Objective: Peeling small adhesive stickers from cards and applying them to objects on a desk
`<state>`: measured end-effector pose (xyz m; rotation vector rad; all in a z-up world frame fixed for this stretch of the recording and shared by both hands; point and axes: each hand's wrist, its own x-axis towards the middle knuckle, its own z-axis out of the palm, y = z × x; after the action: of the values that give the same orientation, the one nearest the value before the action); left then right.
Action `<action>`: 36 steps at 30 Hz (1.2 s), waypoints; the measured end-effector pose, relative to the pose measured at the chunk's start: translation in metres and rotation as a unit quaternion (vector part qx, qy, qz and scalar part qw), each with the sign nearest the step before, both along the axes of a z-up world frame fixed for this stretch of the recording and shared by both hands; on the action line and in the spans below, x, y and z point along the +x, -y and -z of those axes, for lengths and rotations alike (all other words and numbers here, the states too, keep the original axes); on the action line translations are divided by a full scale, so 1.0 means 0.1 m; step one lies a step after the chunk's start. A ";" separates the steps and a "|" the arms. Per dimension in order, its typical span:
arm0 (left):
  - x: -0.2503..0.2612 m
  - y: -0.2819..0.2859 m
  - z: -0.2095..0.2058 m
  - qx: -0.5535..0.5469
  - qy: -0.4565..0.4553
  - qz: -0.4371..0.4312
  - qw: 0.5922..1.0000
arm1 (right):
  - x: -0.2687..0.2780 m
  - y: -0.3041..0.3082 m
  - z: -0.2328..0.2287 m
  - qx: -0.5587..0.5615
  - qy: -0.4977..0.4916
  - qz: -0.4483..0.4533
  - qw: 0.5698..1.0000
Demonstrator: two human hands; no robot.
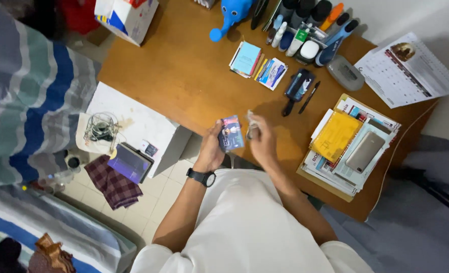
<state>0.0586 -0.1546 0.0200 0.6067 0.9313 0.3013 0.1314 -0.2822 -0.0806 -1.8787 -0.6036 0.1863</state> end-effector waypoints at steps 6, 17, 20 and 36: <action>0.03 -0.20 1.04 0.153 -0.015 0.091 0.984 | -0.27 -0.32 -0.77 0.236 -0.365 0.041 0.900; 0.13 -0.47 0.37 -0.017 0.069 0.116 0.991 | -0.64 -0.79 -0.89 0.107 -0.087 -0.083 0.987; 0.15 -0.76 0.72 0.035 0.049 0.067 0.996 | -0.72 -0.91 -0.82 0.110 -0.098 -0.095 0.984; -0.01 -0.95 0.37 0.122 0.033 0.074 0.989 | -0.17 -1.15 -1.12 -0.065 0.095 -0.086 0.990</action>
<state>0.0577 -0.0595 -0.0175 0.8813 0.7873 0.3030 0.1142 -0.1668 0.0318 -1.9836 -0.9038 0.1624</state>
